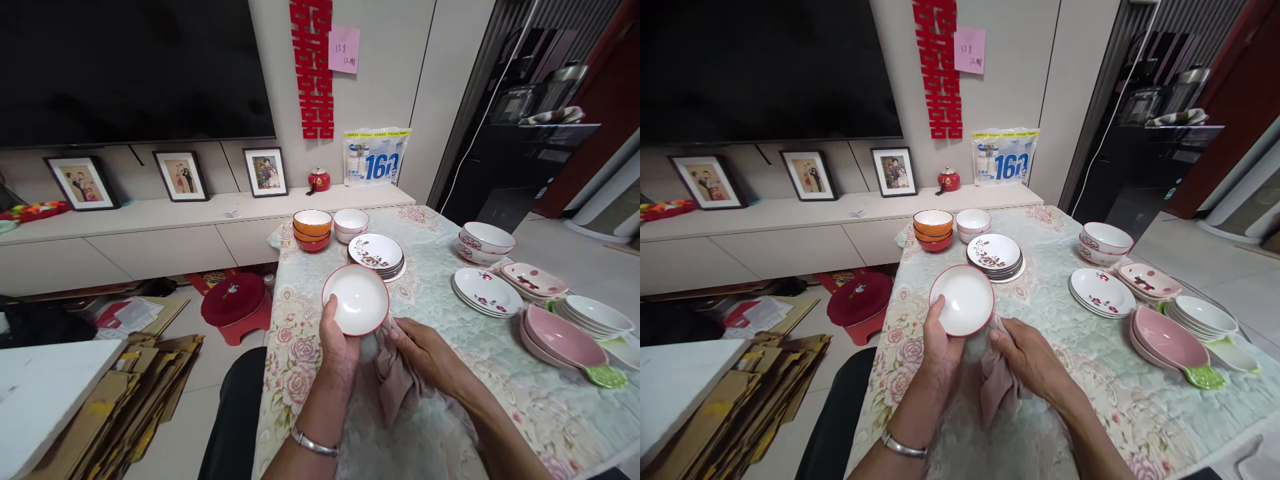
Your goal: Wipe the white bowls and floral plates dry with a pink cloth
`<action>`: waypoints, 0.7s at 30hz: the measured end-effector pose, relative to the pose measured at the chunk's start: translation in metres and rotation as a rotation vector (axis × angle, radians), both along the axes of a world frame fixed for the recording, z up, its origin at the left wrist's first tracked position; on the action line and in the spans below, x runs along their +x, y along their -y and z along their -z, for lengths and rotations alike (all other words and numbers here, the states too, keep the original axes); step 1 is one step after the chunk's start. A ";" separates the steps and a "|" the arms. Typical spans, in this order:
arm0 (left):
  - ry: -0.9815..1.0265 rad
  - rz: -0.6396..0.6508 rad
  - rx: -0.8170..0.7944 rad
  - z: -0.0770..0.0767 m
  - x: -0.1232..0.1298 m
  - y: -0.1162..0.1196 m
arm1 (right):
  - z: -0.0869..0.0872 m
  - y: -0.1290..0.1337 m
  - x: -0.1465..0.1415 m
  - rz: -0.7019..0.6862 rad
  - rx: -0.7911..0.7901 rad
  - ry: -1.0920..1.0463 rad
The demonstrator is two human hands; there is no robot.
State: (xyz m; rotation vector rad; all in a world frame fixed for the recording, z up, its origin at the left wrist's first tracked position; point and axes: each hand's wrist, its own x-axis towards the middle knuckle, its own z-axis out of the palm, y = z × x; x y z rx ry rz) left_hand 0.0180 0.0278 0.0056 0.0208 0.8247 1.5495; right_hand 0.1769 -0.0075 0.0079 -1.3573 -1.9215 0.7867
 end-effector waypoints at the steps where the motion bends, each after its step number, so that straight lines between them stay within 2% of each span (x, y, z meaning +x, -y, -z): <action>1: 0.012 0.016 -0.019 0.000 -0.001 0.000 | -0.001 0.001 0.002 0.084 0.140 0.097; 3: 0.014 0.047 -0.024 -0.001 -0.001 0.000 | -0.006 0.004 0.004 0.230 0.421 0.219; 4: 0.008 0.060 -0.010 -0.001 -0.001 0.000 | -0.010 0.006 0.004 0.256 0.538 0.248; 5: 0.006 0.074 0.009 -0.001 0.000 0.001 | -0.014 0.009 0.002 0.234 0.628 0.269; 7: 0.019 0.112 0.047 -0.002 0.002 0.002 | -0.021 0.015 -0.006 0.102 0.727 0.323; 9: 0.051 0.161 0.066 -0.004 0.004 0.004 | -0.022 0.020 -0.018 0.012 0.722 0.440; 11: 0.052 0.183 0.055 -0.007 0.006 0.006 | -0.016 0.020 -0.028 0.000 0.709 0.509; 16: 0.048 0.256 0.102 -0.008 0.010 0.010 | 0.003 0.013 -0.032 0.061 0.717 0.568; 21: 0.083 0.321 0.237 -0.007 0.013 0.010 | -0.002 0.011 -0.023 0.099 0.749 0.602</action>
